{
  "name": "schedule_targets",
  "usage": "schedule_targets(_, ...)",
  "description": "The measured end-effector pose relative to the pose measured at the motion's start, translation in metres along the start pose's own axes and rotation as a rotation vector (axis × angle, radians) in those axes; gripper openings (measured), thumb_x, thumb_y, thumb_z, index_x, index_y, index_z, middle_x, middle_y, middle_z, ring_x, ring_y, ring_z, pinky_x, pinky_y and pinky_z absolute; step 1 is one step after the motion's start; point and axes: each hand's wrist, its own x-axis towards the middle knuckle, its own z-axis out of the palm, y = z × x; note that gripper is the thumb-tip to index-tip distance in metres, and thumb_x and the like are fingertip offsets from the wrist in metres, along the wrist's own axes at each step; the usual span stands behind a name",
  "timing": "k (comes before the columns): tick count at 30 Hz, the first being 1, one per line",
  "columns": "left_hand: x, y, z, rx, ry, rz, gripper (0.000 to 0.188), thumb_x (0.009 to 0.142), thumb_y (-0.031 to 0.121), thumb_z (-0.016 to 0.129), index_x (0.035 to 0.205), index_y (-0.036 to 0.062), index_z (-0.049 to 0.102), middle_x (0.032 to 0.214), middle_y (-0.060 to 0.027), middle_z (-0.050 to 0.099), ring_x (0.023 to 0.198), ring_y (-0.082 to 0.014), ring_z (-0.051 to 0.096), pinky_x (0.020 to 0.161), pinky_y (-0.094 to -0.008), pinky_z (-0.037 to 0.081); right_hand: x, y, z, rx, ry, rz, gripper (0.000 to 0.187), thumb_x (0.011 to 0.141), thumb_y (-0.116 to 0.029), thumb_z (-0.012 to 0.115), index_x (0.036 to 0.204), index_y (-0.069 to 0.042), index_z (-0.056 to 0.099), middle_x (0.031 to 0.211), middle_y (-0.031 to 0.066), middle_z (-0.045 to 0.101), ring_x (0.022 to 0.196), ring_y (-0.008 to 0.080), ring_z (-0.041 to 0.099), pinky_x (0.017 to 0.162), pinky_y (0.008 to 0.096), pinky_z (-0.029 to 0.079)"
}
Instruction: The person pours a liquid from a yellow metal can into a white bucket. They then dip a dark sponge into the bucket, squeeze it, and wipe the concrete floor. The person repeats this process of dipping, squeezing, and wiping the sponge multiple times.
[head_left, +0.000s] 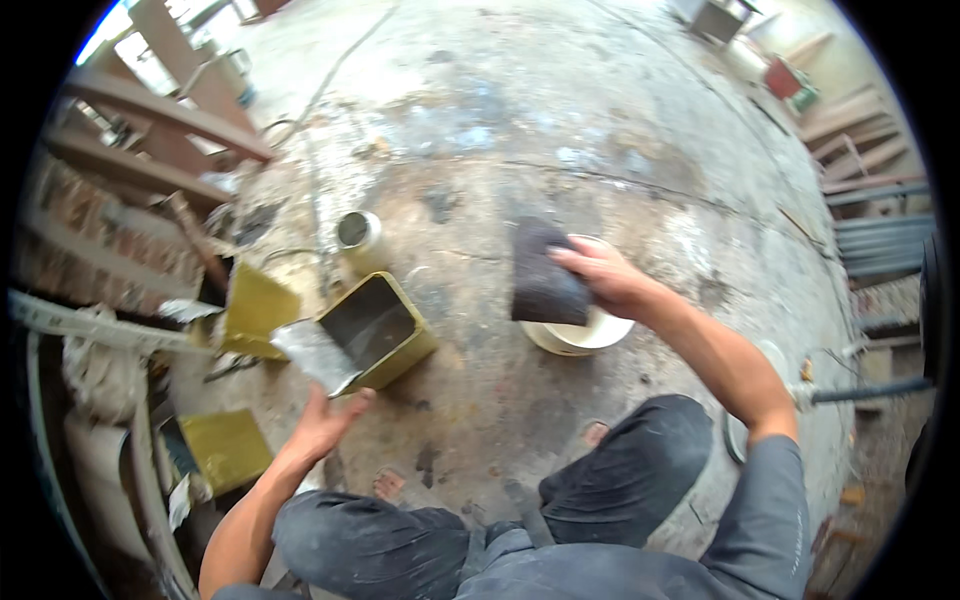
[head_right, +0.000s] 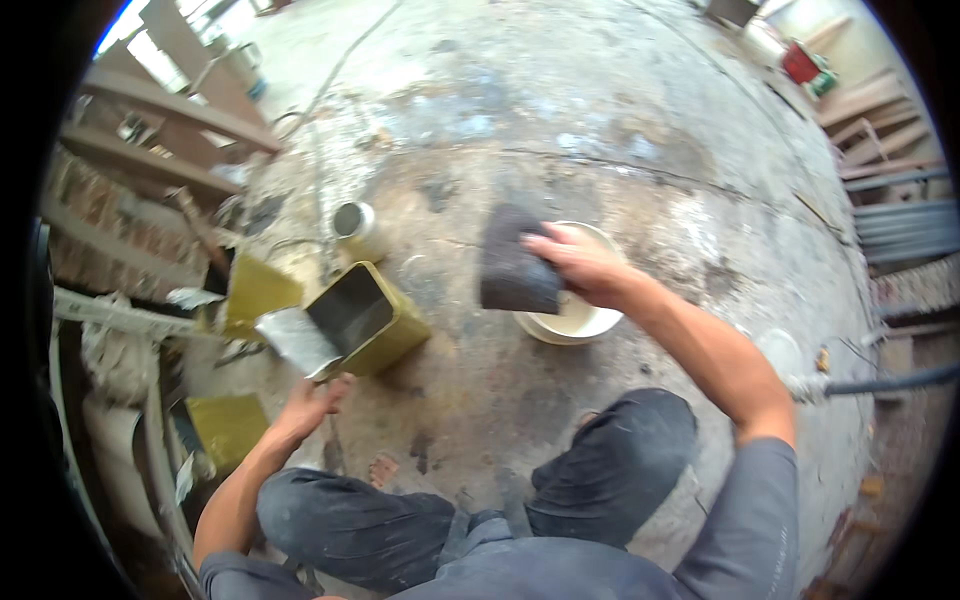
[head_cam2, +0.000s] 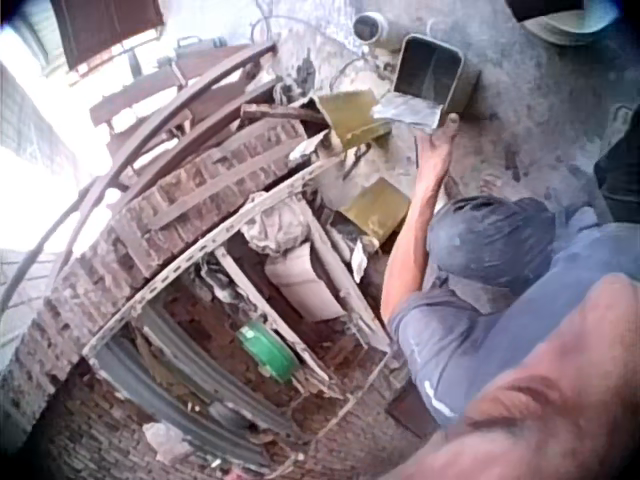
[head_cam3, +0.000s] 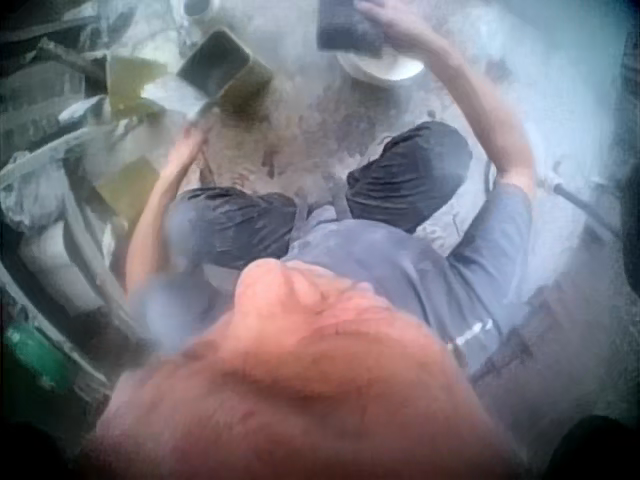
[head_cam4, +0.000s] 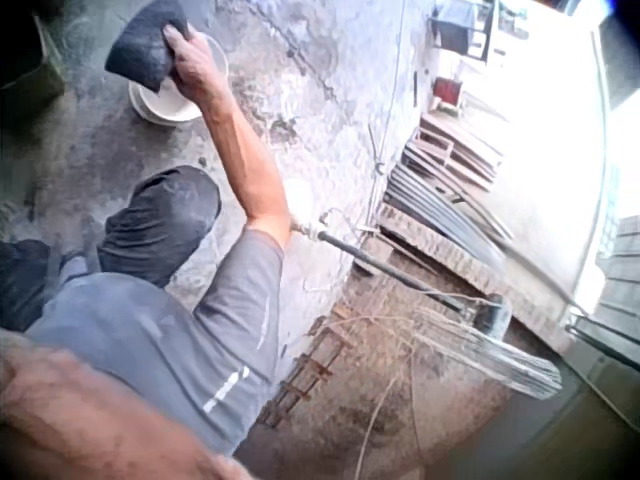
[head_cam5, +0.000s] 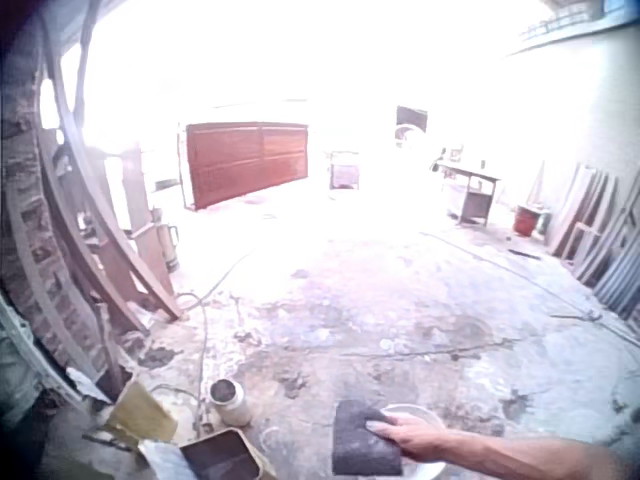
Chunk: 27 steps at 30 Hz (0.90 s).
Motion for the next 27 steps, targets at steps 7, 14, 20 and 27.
schedule_targets(7, 0.029, -0.012, -0.005, -0.100, 0.080, -0.002, 0.048, 0.091, 0.028, 0.072, 0.127, 0.0024, 0.052, 0.113, -0.0101, 0.066, 0.100, -0.0208, 0.063, 0.079, -0.0340, 0.053, 0.031, 0.003, 0.020, 0.590, -0.136, 0.229, 0.029, 0.103, -0.016, 0.053, 0.128, -0.001, 0.053, 0.098, 0.0059, 0.065, 0.076, 0.0105, 0.068, 0.051, 0.0214, 0.055)
schedule_targets(14, 0.026, -0.005, -0.003, 0.074, 0.242, 0.301, 0.041, 0.089, 0.020, 0.070, 0.124, 0.0022, 0.056, 0.113, -0.0204, 0.068, 0.107, -0.0377, 0.065, 0.091, -0.0415, 0.049, 0.035, 0.023, 0.009, 1.095, -0.689, 0.413, 0.039, 0.107, -0.024, 0.041, 0.138, 0.000, 0.043, 0.071, 0.0013, 0.047, 0.046, 0.0073, 0.050, 0.039, 0.0232, 0.033)
schedule_targets(20, 0.028, -0.017, -0.005, 0.050, 0.217, 0.332, 0.041, 0.091, 0.016, 0.067, 0.128, 0.0034, 0.055, 0.117, -0.0198, 0.067, 0.113, -0.0339, 0.063, 0.095, -0.0390, 0.047, 0.029, 0.019, 0.020, 0.895, -0.682, 0.382, 0.044, 0.107, -0.033, 0.042, 0.136, 0.000, 0.046, 0.071, 0.0008, 0.049, 0.044, 0.0064, 0.047, 0.042, 0.0241, 0.035)
schedule_targets(27, 0.020, 0.003, -0.022, 0.133, 0.195, 0.374, 0.045, 0.090, 0.022, 0.070, 0.128, 0.0026, 0.056, 0.120, -0.0198, 0.067, 0.115, -0.0332, 0.063, 0.097, -0.0382, 0.046, 0.009, -0.011, 0.055, -1.050, 0.091, -0.591, 0.018, 0.100, -0.022, 0.056, 0.106, -0.005, 0.054, 0.082, 0.0266, 0.063, 0.078, 0.0492, 0.061, 0.064, 0.0509, 0.047)
